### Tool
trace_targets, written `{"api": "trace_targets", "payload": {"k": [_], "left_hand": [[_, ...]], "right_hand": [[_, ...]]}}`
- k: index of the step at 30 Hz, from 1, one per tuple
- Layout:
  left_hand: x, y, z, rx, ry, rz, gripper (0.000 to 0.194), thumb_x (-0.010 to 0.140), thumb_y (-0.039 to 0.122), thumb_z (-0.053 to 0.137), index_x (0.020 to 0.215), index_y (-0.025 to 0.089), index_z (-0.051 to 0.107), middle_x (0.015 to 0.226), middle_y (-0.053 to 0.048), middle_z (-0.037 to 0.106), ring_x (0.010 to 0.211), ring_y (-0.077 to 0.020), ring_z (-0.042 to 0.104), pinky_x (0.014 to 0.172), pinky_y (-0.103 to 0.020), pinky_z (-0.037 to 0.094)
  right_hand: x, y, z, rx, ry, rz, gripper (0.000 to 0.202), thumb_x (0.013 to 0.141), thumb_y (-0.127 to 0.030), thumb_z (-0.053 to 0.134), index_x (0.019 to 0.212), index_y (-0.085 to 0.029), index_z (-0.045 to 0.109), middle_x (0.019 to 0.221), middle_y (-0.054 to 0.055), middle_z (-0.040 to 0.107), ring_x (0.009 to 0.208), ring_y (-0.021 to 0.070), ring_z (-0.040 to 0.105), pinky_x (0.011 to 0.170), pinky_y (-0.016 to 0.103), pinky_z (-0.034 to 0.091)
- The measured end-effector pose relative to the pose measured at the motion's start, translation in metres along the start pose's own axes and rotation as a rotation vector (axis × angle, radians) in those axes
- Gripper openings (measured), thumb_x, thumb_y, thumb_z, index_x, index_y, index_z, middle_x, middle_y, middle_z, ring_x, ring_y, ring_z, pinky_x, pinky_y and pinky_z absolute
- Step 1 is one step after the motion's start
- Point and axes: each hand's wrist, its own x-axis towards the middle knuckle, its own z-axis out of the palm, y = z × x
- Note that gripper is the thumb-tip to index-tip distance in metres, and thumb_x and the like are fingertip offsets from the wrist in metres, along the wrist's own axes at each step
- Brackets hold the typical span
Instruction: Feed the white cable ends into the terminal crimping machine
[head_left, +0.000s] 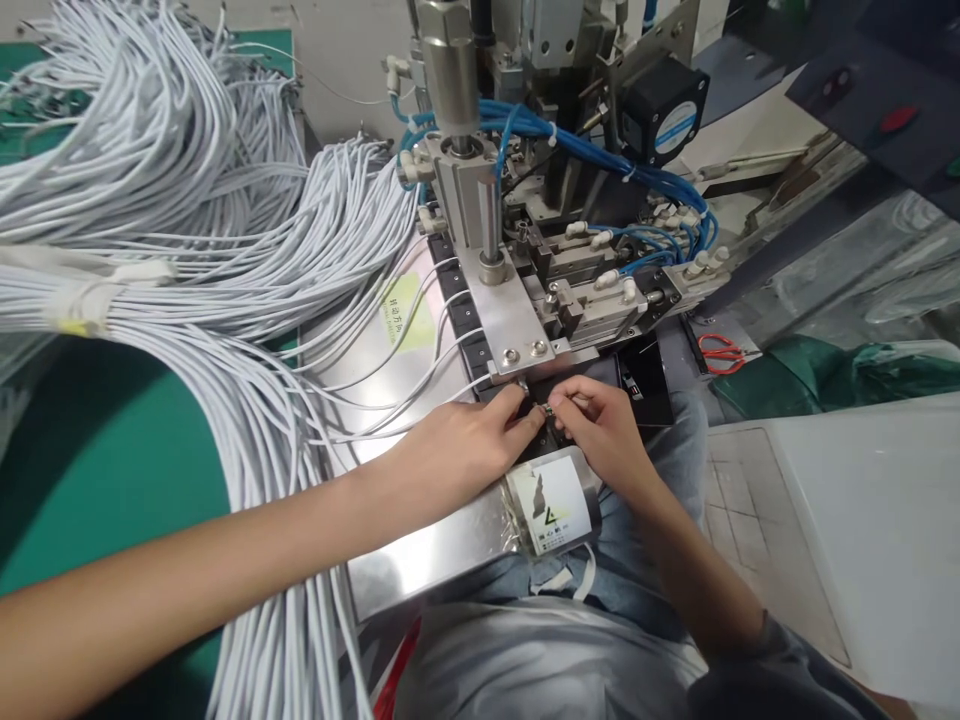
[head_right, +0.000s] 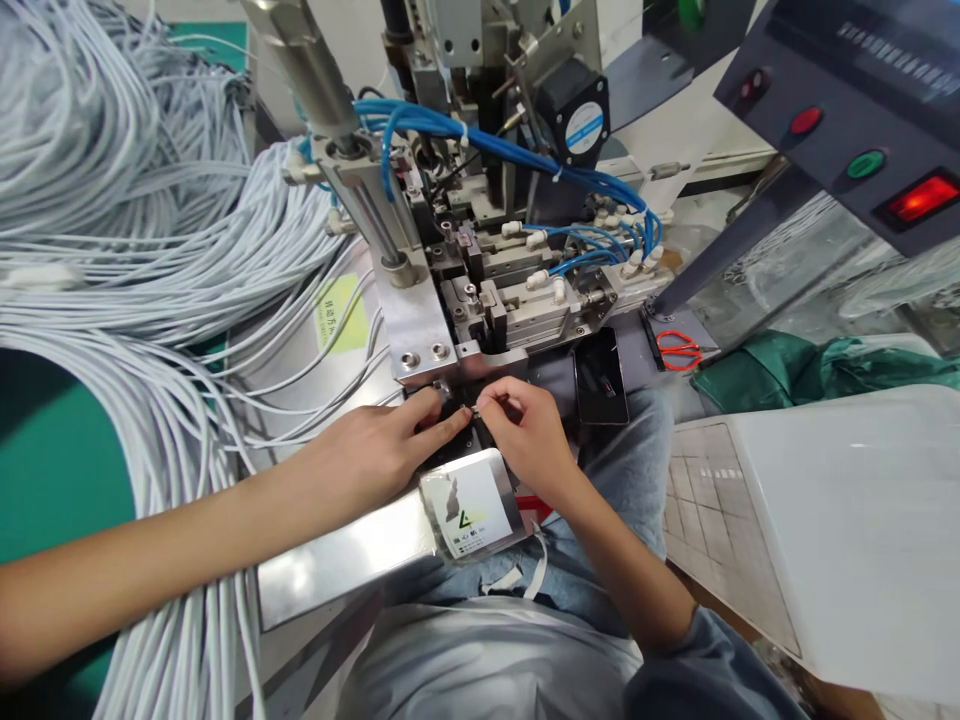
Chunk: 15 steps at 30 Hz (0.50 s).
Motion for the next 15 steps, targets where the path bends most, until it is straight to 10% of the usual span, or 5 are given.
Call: {"api": "trace_targets", "payload": {"k": [8,15], "left_hand": [[0.001,0.002,-0.014,0.03,-0.069,-0.028,0.047,0.079,0.008,0.047,0.126,0.014,0.046,0.093,-0.009,0.055,0.058,-0.0137,0.058,0.051,-0.026,0.045],[-0.009,0.014,-0.038,0.106,-0.125,-0.14,0.011,0.072,0.003,0.056,0.072,0.012,0.061,0.068,-0.006,0.057,0.057,-0.0175,0.057,0.046,-0.026,0.039]], "right_hand": [[0.0,-0.001,0.003,0.09,-0.147,0.146,0.026,0.075,-0.035,0.05,0.057,-0.02,0.039,0.049,-0.007,0.033,0.045,0.007,0.028,0.043,0.022,0.023],[0.004,0.003,-0.004,-0.138,-0.066,-0.045,0.026,0.081,-0.029,0.047,0.057,-0.02,0.04,0.052,-0.006,0.033,0.05,0.0095,0.031,0.048,0.024,0.025]]}}
